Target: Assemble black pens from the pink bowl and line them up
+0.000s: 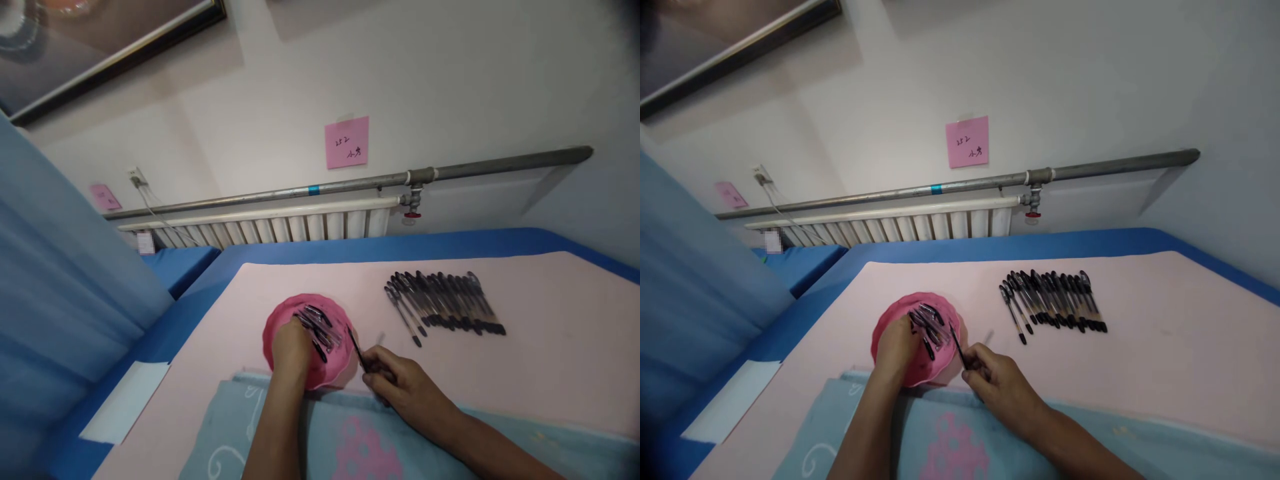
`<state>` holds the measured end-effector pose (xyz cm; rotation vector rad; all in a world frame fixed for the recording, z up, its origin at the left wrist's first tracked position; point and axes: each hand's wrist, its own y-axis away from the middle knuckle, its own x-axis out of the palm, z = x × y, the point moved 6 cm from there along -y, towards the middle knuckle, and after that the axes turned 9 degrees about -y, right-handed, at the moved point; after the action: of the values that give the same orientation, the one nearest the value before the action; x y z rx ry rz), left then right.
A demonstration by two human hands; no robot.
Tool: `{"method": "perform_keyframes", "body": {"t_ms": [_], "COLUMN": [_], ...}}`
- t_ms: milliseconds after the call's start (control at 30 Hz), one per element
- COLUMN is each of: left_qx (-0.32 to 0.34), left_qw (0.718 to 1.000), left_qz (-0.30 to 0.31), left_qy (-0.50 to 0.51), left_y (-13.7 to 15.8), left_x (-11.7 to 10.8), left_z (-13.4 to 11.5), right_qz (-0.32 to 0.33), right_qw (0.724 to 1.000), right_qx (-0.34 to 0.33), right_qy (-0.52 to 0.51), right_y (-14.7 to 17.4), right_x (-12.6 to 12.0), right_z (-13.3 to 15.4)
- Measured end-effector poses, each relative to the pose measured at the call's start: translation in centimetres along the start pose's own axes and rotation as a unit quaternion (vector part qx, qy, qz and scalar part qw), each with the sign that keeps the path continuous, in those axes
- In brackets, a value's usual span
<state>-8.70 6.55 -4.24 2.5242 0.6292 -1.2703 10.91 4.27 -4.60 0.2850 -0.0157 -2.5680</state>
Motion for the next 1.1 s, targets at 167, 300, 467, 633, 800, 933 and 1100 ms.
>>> {"method": "perform_keyframes", "body": {"t_ms": [167,300,467,633,800,933,1100], "left_qx": [0.019,0.028,-0.052,-0.042,-0.014,0.003,0.018], "left_qw": [0.99,0.953,0.819,0.819,0.837,0.858,0.868], "left_qz": [0.047,0.112,0.206,0.239,0.25,0.251,0.255], "left_qy": [0.132,0.279,0.533,0.521,0.486,0.447,0.426], "left_y": [0.2,1.1,2.5,2.8,3.4,3.6,3.6], "left_x": [-0.3,-0.7,-0.2,0.1,0.3,0.4,0.8], "left_z": [-0.6,-1.5,-2.2,-2.5,-2.7,-2.9,-3.2], "right_qz": [-0.003,0.009,0.021,0.025,0.025,0.022,0.023], "right_qw": [1.0,0.997,0.996,0.995,0.995,0.996,0.997], "right_qx": [-0.009,-0.033,-0.052,-0.058,-0.054,-0.054,-0.044], "right_qy": [0.022,0.071,0.076,0.08,0.079,0.071,0.051], "right_y": [0.1,0.3,0.5,0.4,0.4,0.4,0.4], "right_x": [0.0,0.3,0.4,0.5,0.5,0.5,0.4], "right_z": [0.2,0.9,1.2,1.0,0.9,0.9,0.6]}}
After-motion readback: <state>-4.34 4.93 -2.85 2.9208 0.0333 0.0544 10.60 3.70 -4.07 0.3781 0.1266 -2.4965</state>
